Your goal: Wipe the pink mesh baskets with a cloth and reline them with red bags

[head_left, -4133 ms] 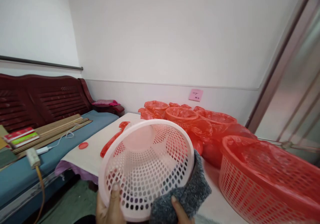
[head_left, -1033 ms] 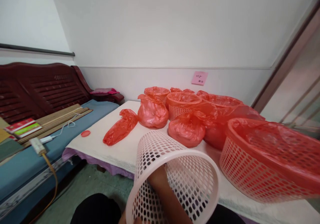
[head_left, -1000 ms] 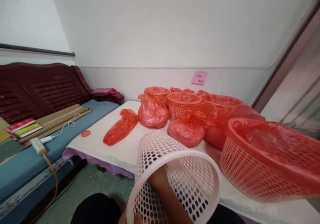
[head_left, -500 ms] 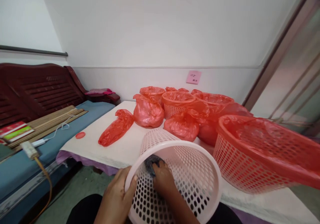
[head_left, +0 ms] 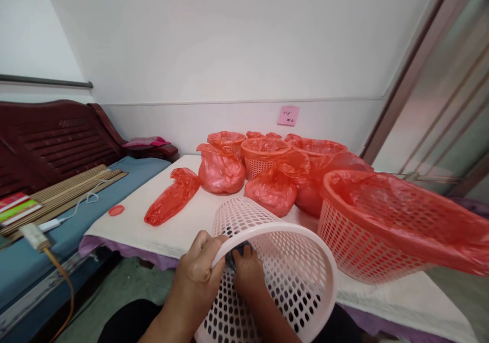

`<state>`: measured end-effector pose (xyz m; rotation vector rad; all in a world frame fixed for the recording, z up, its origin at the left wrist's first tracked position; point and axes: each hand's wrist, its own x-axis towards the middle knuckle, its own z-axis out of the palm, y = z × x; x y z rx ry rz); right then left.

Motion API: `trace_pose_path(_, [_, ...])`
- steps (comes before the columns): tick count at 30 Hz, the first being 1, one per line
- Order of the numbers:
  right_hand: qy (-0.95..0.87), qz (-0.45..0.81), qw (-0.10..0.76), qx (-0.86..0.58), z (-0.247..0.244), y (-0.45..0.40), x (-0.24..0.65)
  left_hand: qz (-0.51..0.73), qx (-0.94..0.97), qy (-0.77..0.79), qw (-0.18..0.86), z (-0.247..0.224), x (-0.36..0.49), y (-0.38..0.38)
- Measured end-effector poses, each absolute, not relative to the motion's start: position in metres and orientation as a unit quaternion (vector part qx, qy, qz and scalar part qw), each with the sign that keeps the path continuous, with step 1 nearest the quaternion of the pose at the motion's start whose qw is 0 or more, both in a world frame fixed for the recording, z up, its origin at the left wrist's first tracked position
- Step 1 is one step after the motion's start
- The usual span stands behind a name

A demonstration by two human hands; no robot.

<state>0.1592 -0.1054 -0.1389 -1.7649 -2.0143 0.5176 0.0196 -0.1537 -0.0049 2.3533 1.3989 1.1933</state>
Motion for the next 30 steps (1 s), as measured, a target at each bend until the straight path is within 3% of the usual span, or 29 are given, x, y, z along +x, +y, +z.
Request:
trace_pose_path(7, [-0.745,0.305,0.307,-0.507,-0.102,-0.165,0.147,0.369,0.784,0.496,0.056,0.009,0.027,-0.135])
trace_pose_path(9, [-0.772,0.305,0.263,-0.493,-0.103,-0.181,0.154,0.361,0.788,0.495,0.057,0.013,0.027,-0.129])
trace_pose_path(12, [-0.786,0.188,0.145,-0.570,-0.114,-0.188,0.177,0.350,0.793,0.496,0.055,0.018,0.027,-0.123])
trace_pose_path(15, [-0.779,0.122,0.121,-0.603,-0.126,-0.187,0.195,0.342,0.793,0.501,0.058,0.022,0.027,-0.122])
trace_pose_path(24, [-0.828,-0.060,0.182,-0.527,-0.171,-0.191,0.176,0.348,0.784,0.498,0.126,0.037,0.039,-0.104])
trace_pose_path(30, [-0.796,0.057,0.298,-0.524,-0.150,-0.187,0.162,0.414,0.728,0.494,0.232,0.035,0.032,-0.119])
